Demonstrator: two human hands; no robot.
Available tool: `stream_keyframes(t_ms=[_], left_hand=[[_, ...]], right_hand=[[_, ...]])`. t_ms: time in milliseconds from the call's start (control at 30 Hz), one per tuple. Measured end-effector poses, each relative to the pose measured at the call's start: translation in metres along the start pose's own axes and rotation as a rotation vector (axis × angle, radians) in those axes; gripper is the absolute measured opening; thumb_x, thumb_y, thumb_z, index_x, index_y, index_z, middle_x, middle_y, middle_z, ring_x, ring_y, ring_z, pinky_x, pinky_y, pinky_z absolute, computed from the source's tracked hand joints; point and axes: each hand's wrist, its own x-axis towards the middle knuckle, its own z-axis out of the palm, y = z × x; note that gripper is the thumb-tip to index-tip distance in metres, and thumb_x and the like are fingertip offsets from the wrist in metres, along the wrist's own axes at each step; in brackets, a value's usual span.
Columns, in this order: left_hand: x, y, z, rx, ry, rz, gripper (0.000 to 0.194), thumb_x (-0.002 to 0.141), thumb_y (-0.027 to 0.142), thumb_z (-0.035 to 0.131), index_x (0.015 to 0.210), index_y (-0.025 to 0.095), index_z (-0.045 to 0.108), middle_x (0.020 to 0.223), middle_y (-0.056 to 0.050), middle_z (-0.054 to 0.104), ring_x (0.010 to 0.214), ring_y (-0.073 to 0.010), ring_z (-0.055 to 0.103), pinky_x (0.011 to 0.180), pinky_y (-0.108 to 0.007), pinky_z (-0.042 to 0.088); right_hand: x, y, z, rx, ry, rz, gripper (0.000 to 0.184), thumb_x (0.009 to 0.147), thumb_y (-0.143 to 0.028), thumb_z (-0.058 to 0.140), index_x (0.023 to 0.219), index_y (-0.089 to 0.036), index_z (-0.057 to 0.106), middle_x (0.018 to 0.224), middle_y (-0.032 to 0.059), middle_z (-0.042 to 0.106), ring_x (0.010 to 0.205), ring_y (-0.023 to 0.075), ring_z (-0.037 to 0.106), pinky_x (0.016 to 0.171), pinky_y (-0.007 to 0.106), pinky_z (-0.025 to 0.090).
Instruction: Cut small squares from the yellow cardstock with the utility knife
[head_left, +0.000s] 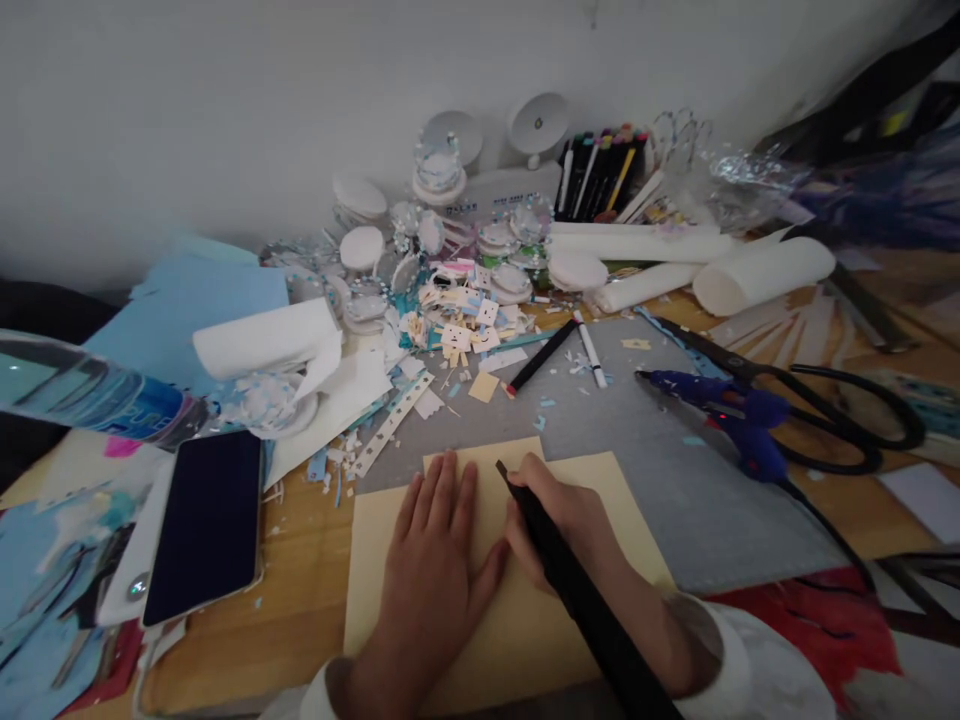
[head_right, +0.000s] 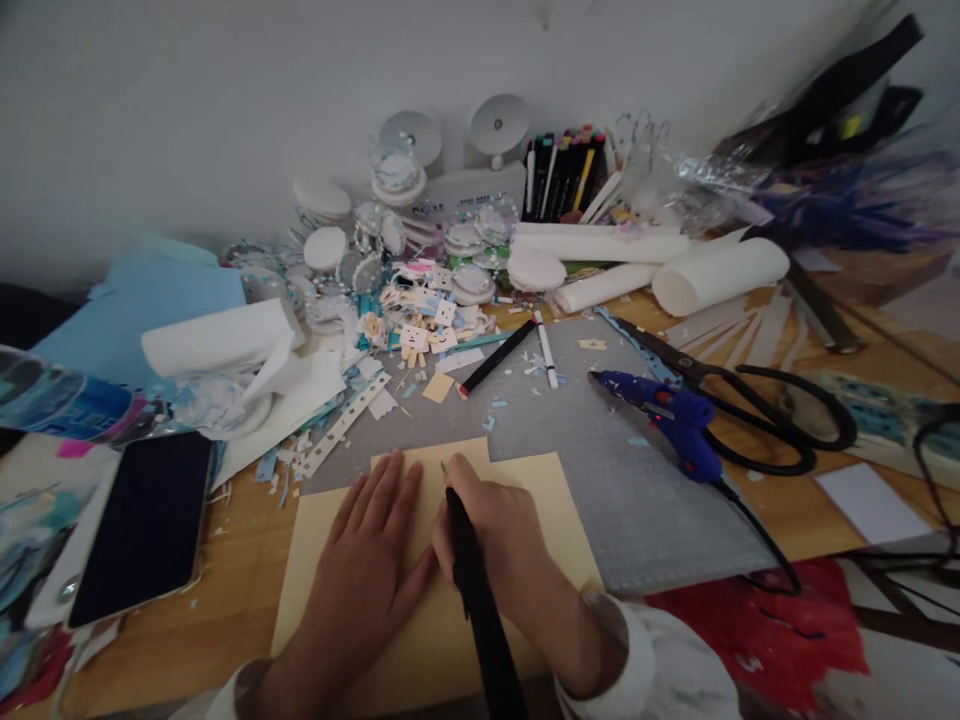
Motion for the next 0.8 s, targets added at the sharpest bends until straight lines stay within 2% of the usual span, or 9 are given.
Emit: stream_keyframes(t_ms=[367,800], left_hand=[[-0.002,0.001,-0.003,-0.021,0.040,-0.001,0.062,0.090,0.043,0.047,0.140,0.007,0.040,0.147,-0.020,0.038,0.137,-0.0328,0.034,0.110,-0.050,0.033],[-0.002,0.005,-0.003,-0.078,0.046,-0.061,0.059,0.092,0.046,0.041,0.139,0.010,0.044,0.146,-0.017,0.041,0.137,-0.0297,0.035,0.114,-0.049,0.026]], right_hand=[[-0.002,-0.001,0.001,-0.043,0.068,-0.077,0.009,0.076,-0.019,0.045,0.085,-0.024,0.044,0.058,-0.0044,0.060,0.050,0.0150,0.060,0.048,0.023,0.031],[-0.012,-0.010,0.007,-0.045,0.131,0.003,0.011,0.081,-0.023,0.045,0.091,-0.022,0.046,0.065,-0.0008,0.064,0.052,0.0178,0.062,0.049,0.024,0.036]])
